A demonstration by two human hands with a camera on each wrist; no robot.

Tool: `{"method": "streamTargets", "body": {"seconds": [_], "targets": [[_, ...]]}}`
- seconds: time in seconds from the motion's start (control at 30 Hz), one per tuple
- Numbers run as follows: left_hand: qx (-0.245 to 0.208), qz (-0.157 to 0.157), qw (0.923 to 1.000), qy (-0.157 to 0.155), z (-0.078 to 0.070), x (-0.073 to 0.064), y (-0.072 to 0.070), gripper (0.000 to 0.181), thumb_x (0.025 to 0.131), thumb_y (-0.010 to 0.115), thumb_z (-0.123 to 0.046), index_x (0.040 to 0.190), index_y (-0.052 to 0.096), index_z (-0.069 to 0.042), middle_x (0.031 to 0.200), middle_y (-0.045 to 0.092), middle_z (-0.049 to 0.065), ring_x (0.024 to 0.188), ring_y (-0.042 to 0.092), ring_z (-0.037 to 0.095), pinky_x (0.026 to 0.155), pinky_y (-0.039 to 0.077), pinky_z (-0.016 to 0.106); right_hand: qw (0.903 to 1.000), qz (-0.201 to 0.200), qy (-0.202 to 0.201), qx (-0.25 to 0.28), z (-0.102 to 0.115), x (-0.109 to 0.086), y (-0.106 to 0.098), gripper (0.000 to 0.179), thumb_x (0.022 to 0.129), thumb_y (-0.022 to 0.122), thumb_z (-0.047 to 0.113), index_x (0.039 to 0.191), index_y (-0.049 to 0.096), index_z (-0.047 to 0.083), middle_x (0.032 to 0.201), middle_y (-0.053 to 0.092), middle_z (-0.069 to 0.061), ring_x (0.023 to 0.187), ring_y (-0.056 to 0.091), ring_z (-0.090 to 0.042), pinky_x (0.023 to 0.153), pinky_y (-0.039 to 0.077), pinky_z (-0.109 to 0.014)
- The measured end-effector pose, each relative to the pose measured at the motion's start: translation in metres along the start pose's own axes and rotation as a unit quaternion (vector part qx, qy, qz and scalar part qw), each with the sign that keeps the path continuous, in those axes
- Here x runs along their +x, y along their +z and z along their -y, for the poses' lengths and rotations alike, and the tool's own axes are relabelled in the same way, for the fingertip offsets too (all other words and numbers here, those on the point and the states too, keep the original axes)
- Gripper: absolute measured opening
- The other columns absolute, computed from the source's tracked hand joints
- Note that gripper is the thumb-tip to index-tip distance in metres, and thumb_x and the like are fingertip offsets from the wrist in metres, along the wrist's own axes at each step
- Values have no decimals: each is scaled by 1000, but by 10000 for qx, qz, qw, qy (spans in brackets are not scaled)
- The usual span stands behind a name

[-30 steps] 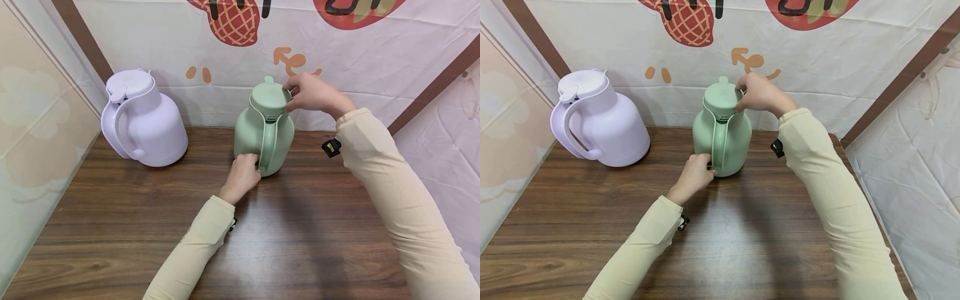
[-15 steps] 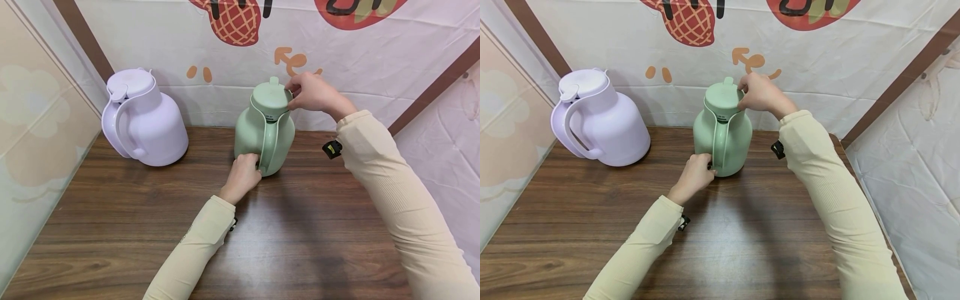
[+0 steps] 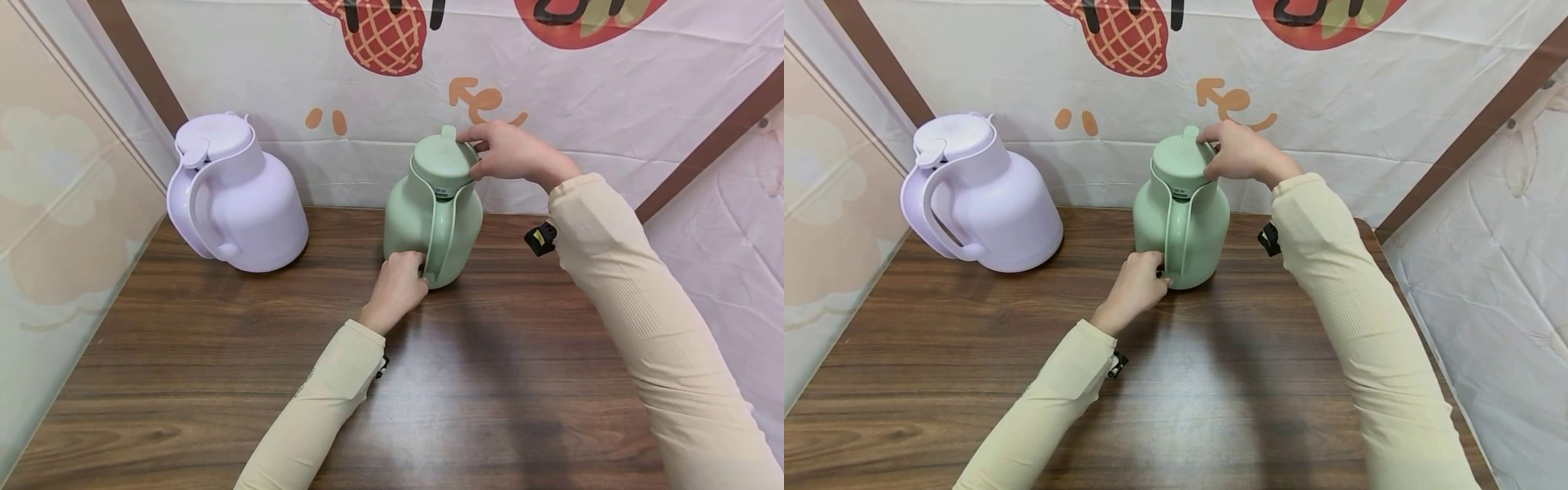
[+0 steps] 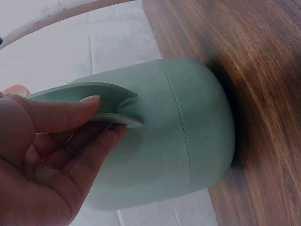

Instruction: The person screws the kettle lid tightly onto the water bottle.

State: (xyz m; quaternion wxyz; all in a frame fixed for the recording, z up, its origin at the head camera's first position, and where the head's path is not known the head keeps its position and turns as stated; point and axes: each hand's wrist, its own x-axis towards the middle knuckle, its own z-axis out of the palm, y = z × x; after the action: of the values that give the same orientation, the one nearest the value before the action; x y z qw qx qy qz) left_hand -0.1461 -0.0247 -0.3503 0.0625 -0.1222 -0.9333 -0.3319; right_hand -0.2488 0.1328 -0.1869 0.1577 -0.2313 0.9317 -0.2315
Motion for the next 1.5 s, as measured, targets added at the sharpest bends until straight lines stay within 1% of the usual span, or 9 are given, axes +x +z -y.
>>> {"method": "streamTargets", "body": {"seconds": [0.27, 0.43, 0.53, 0.73, 0.97, 1.07, 1.27, 1.4, 1.5], "targets": [[-2, -17, 10000, -8, -2, 0, -1, 23, 69, 59, 7, 58, 48, -9, 60, 49, 3, 58, 41, 17, 55, 40, 30, 9998, 37, 18, 171, 0, 0, 0, 62, 77, 56, -1, 136, 38, -2, 137, 40, -17, 125, 38, -30, 95, 37, -42], [-19, 15, 10000, -22, -2, 0, -1, 23, 69, 59, 8, 58, 48, -9, 60, 48, 3, 57, 40, 16, 54, 39, 29, 9997, 56, 118, 199, 1, -2, 0, 63, 76, 59, 0, 135, 37, -3, 134, 42, -19, 122, 41, -30, 93, 37, -42], [-10, 28, 10000, -19, -1, 0, -1, 26, 70, 59, 8, 57, 45, -10, 60, 46, 2, 57, 38, 17, 53, 37, 28, 9999, -34, 113, 23, 1, -3, 1, 60, 76, 61, 3, 133, 40, -4, 130, 46, -20, 118, 45, -31, 92, 38, -42], [-12, 25, 10000, -43, -1, 0, 0, 29, 70, 59, 8, 56, 42, -11, 59, 44, 2, 57, 37, 17, 53, 36, 28, 9985, -300, -43, -465, 4, -4, 4, 48, 75, 65, 7, 120, 51, -5, 117, 54, -21, 104, 53, -31, 87, 40, -43], [-32, 6, 10000, -56, -2, -1, 0, 28, 70, 60, 7, 56, 43, -10, 59, 45, 2, 57, 38, 17, 54, 37, 29, 9950, -577, -53, -819, 7, -6, 6, 42, 73, 66, 8, 112, 56, -6, 106, 57, -20, 95, 52, -29, 82, 40, -41], [-39, 2, 10000, -50, -2, -1, 0, 28, 70, 60, 8, 57, 43, -10, 59, 46, 3, 57, 38, 17, 53, 37, 29, 9939, -654, -16, -887, 9, -7, 7, 40, 73, 66, 9, 109, 57, -6, 104, 58, -20, 94, 51, -29, 81, 40, -41], [-41, 3, 10000, -44, -2, -1, -1, 26, 71, 59, 8, 58, 45, -10, 60, 47, 3, 57, 38, 17, 53, 36, 28, 9946, -696, 58, -773, 9, -8, 7, 42, 74, 66, 8, 112, 56, -7, 109, 57, -22, 100, 52, -31, 85, 41, -43], [-8, 26, 10000, -70, -2, 0, 0, 23, 71, 60, 7, 59, 48, -9, 61, 49, 4, 57, 40, 17, 54, 37, 29, 9950, -653, 143, -747, 7, -7, 5, 48, 75, 63, 8, 119, 51, -6, 116, 53, -24, 105, 50, -34, 87, 40, -45], [7, 52, 9999, -97, -2, 0, 0, 22, 72, 60, 6, 61, 50, -9, 63, 51, 4, 58, 41, 18, 55, 38, 29, 9946, -610, 160, -829, 6, -5, 4, 55, 76, 60, 7, 127, 45, -5, 122, 47, -25, 109, 44, -35, 88, 37, -48]]}}
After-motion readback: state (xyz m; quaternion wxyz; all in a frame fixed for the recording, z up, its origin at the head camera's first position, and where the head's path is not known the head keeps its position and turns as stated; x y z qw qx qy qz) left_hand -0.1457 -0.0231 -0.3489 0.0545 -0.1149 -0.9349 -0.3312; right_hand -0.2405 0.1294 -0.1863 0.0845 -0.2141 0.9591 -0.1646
